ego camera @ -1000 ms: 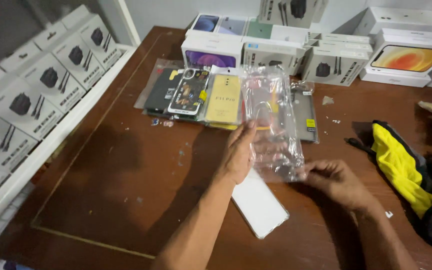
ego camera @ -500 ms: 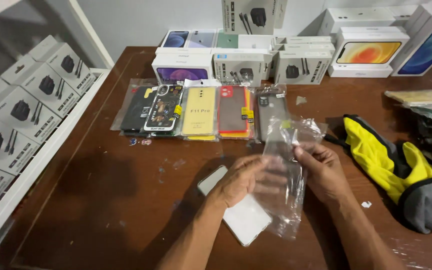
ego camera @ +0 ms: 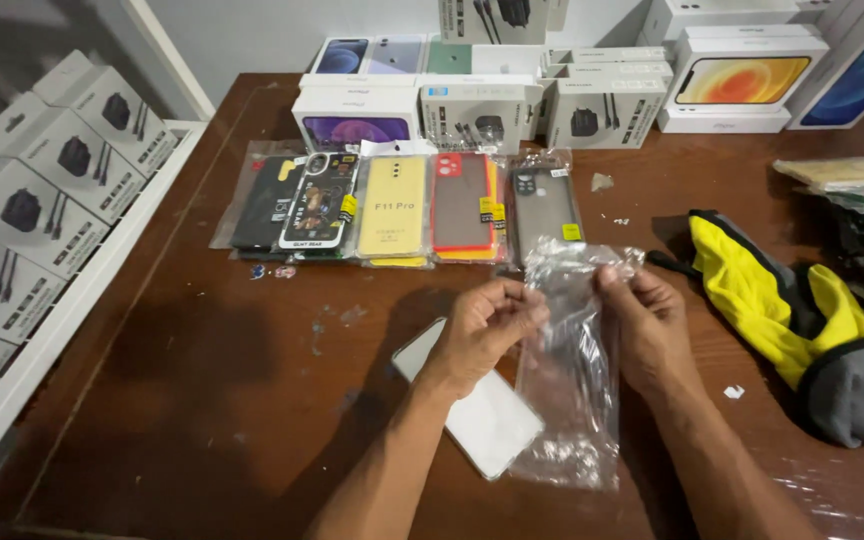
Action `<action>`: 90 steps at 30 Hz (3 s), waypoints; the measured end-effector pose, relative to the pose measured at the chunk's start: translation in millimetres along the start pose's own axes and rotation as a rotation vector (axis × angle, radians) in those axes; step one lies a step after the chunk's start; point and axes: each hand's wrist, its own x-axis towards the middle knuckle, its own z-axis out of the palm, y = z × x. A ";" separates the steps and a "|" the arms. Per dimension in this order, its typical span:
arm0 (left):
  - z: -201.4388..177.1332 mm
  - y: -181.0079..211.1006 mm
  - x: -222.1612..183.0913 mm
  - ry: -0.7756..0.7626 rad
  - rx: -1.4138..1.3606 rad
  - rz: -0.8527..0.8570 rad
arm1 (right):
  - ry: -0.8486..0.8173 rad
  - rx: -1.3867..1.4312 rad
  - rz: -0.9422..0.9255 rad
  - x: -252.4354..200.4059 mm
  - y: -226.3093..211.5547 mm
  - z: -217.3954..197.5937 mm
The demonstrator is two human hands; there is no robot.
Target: Inspecting and organizing phone cases by removing them from and replacing them into plastic sleeves
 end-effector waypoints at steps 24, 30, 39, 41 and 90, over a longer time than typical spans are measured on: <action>-7.5 15.5 3.4 0.007 0.067 0.112 | -0.218 -0.223 0.101 -31.2 -49.1 38.2; -3.0 23.0 -7.8 -0.097 0.140 0.061 | -0.079 -0.268 -0.067 -8.8 -30.5 20.8; 2.1 28.4 -11.1 -0.059 0.057 0.067 | -0.060 -0.198 -0.151 3.2 -7.0 2.3; 0.5 21.1 -6.9 -0.032 0.069 0.059 | -0.084 -0.204 -0.146 2.6 -8.1 3.9; -53.0 138.5 -43.5 0.271 0.300 -0.007 | -0.391 -0.730 0.333 -2.0 -13.2 -25.1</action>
